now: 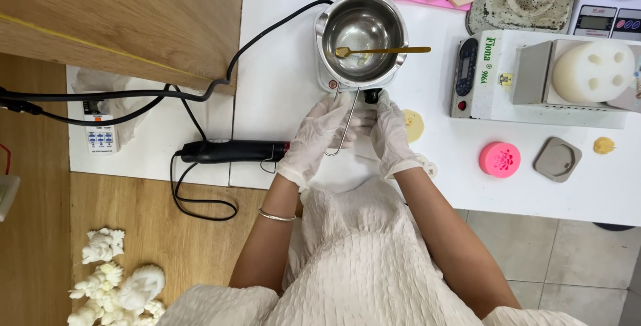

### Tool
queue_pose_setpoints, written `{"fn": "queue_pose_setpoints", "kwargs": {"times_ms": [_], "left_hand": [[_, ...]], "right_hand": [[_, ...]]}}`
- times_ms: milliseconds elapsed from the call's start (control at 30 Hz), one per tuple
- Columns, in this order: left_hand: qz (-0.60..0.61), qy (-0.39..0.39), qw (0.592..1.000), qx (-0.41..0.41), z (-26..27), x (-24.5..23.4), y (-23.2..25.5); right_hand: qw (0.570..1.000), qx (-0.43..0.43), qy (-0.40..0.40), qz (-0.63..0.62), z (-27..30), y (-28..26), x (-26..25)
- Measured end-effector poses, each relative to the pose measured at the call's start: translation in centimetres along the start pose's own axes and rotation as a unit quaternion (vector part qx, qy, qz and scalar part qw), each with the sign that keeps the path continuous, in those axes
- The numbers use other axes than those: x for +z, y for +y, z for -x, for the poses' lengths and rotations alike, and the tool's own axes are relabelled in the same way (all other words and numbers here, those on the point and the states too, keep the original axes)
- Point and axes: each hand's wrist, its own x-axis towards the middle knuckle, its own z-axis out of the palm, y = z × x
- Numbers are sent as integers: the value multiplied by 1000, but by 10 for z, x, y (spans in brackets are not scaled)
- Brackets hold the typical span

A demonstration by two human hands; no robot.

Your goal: Melting wax and pouring it into small molds to create candle shapes.

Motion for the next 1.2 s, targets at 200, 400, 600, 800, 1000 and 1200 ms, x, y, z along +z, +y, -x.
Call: {"fn": "queue_pose_setpoints", "kwargs": {"times_ms": [200,400,600,800,1000,1200], "left_hand": [[-67,43,996,37,9,-12,4],[-116,67,990,44,16,-13,9],[-80,62,993,53,16,-14,2],[-72,71,994,35,8,-16,-7],[-91,76,992,40,8,-17,-6],[-81,82,993,33,9,-16,-4]], "right_hand": [[999,30,27,-8,7,-13,17],[998,39,-16,-39,7,-11,10],[998,47,-19,-29,10,-15,13],[999,24,-21,-41,7,-8,9],[999,16,20,-31,10,-11,16],[999,29,35,-28,12,-16,19]]}}
